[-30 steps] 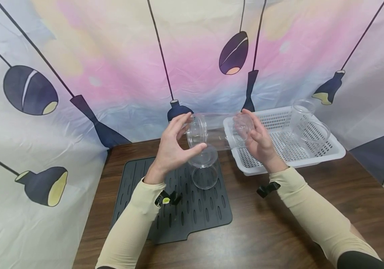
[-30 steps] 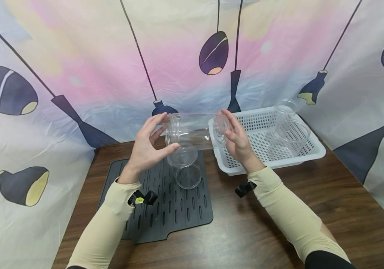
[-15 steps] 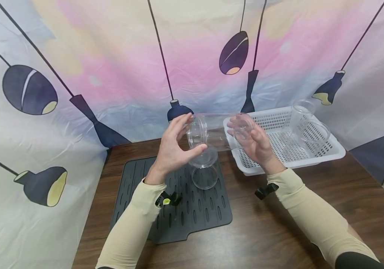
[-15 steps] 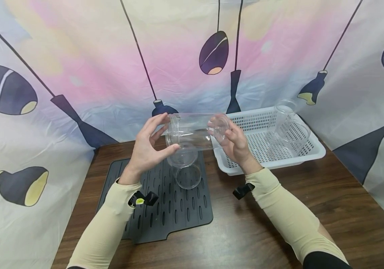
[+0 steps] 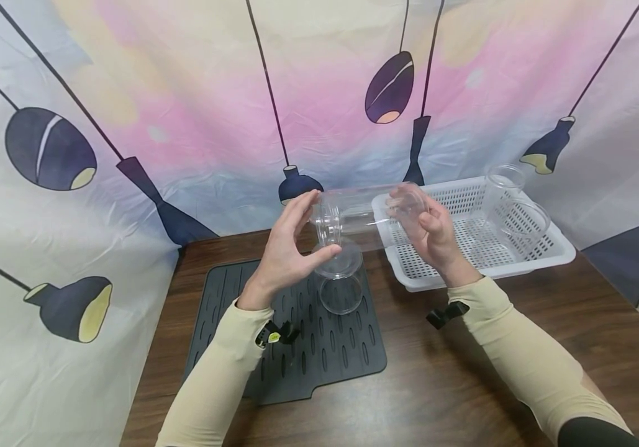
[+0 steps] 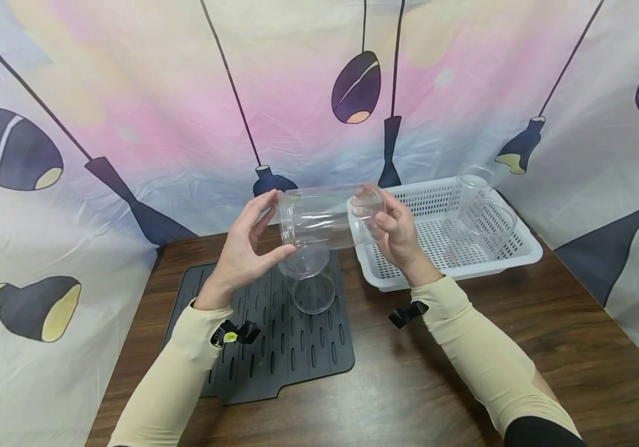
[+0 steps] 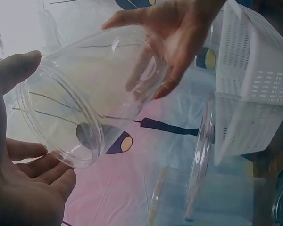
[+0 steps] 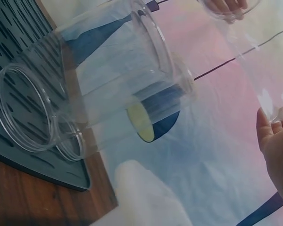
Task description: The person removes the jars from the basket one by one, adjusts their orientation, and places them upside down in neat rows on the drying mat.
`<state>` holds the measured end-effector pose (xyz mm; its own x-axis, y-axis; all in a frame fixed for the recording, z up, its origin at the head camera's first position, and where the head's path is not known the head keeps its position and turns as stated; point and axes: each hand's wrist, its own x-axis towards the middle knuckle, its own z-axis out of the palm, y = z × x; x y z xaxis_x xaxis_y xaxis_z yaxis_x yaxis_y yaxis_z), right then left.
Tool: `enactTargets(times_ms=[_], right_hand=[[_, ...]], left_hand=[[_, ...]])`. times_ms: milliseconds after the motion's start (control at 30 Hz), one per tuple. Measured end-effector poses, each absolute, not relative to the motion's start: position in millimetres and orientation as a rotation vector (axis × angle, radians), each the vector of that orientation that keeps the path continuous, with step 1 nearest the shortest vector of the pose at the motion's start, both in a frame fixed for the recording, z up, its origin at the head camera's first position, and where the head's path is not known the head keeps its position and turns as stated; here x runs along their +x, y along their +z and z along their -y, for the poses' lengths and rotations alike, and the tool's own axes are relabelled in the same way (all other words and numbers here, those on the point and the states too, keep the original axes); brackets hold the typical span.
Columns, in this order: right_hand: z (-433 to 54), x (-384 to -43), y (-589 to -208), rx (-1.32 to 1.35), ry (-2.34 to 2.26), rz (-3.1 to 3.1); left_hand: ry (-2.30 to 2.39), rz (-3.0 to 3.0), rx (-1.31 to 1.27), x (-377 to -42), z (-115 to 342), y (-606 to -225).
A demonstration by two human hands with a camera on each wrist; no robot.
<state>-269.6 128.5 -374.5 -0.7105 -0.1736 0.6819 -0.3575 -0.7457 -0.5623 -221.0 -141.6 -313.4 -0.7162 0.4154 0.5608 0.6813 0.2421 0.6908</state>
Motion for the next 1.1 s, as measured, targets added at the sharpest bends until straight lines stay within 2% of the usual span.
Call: enactTargets(times_ms=[300, 1100], right_hand=[[-135.9, -259.4, -361.3, 0.996, 2.557, 1.241], [-144.6, -247.2, -353.0, 1.058, 2.269, 1.553]], left_hand=[[-1.398, 2.287, -1.060, -219.2, 162.3, -314.2], [-1.033, 2.722, -0.768, -223.1, 223.9, -359.8]])
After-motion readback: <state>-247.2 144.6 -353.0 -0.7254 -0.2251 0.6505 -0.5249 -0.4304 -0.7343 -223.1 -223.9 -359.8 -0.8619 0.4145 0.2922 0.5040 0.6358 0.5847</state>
